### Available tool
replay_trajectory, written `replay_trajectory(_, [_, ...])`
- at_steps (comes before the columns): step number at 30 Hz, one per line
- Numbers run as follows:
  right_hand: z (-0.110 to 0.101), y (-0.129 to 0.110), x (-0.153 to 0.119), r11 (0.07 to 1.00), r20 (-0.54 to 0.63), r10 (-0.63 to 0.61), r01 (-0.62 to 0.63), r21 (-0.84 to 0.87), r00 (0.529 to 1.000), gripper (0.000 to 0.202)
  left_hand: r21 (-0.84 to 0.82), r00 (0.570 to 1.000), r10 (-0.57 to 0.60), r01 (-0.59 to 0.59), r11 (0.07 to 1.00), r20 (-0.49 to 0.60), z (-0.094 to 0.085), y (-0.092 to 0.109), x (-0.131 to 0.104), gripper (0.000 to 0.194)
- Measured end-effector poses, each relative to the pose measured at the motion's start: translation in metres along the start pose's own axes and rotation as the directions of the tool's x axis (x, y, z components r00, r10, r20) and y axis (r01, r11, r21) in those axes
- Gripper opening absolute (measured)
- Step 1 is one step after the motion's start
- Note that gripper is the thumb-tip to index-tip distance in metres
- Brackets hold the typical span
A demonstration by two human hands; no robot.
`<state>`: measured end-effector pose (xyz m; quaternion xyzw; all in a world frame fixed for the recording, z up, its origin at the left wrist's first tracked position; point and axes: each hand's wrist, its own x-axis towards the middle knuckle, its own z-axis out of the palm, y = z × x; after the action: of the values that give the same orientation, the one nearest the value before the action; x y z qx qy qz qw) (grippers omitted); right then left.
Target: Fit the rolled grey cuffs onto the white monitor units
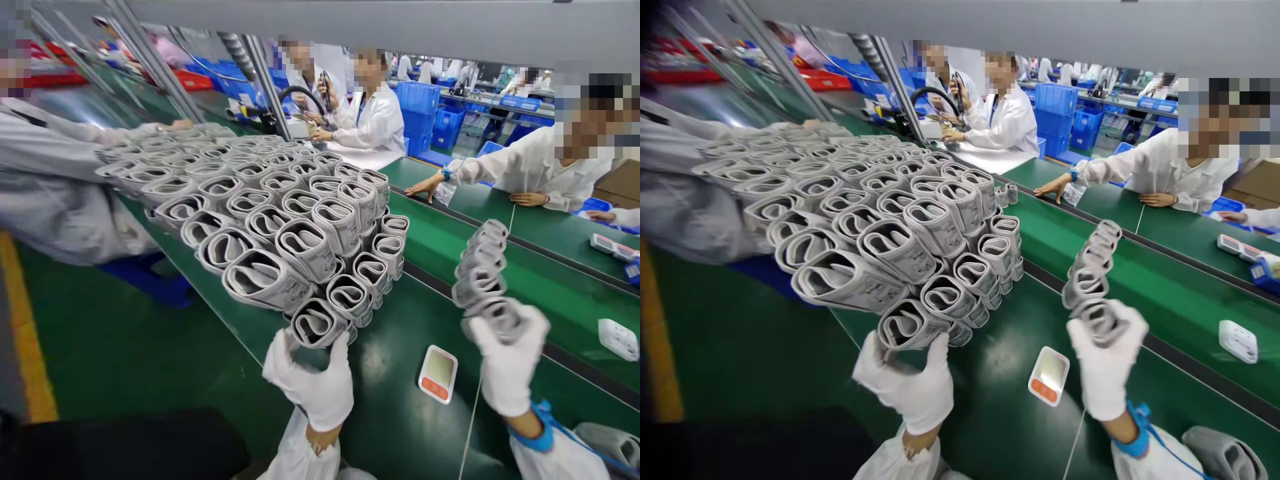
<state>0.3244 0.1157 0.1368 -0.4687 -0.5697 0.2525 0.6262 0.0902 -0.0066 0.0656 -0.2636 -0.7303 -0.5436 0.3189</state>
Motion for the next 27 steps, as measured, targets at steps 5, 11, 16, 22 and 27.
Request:
replay_trajectory(5, [-0.004, 0.027, -0.032, 0.973, 0.576, 0.223, -0.141, -0.183, 0.786, 0.021, 0.006, 0.998, -0.019, 0.019, 1.0, 0.059, -0.002, 0.0, -0.006, 0.084])
replay_trajectory(11, [0.064, 0.02, 0.088, 0.998, 0.686, -0.054, 0.014, 0.063, 0.726, 0.068, 0.008, 0.999, -0.027, 0.027, 1.0, 0.027, -0.001, 0.008, 0.003, 0.075])
replay_trajectory(16, [0.155, 0.022, 0.12, 0.957, 0.896, -0.238, -0.067, 0.283, 0.375, 0.131, 0.103, 0.998, -0.054, 0.051, 0.993, 0.034, 0.0, 0.008, 0.015, 0.083])
replay_trajectory(22, [0.18, 0.018, 0.083, 0.953, 0.769, -0.22, -0.034, 0.3, 0.6, 0.104, 0.078, 0.993, 0.057, -0.065, 0.995, 0.101, -0.013, 0.005, 0.028, 0.076])
replay_trajectory(27, [0.16, 0.025, 0.116, 0.964, 0.89, -0.26, 0.155, 0.217, 0.374, 0.109, 0.058, 0.887, -0.026, -0.001, 0.998, 0.46, -0.024, 0.019, 0.03, 0.08])
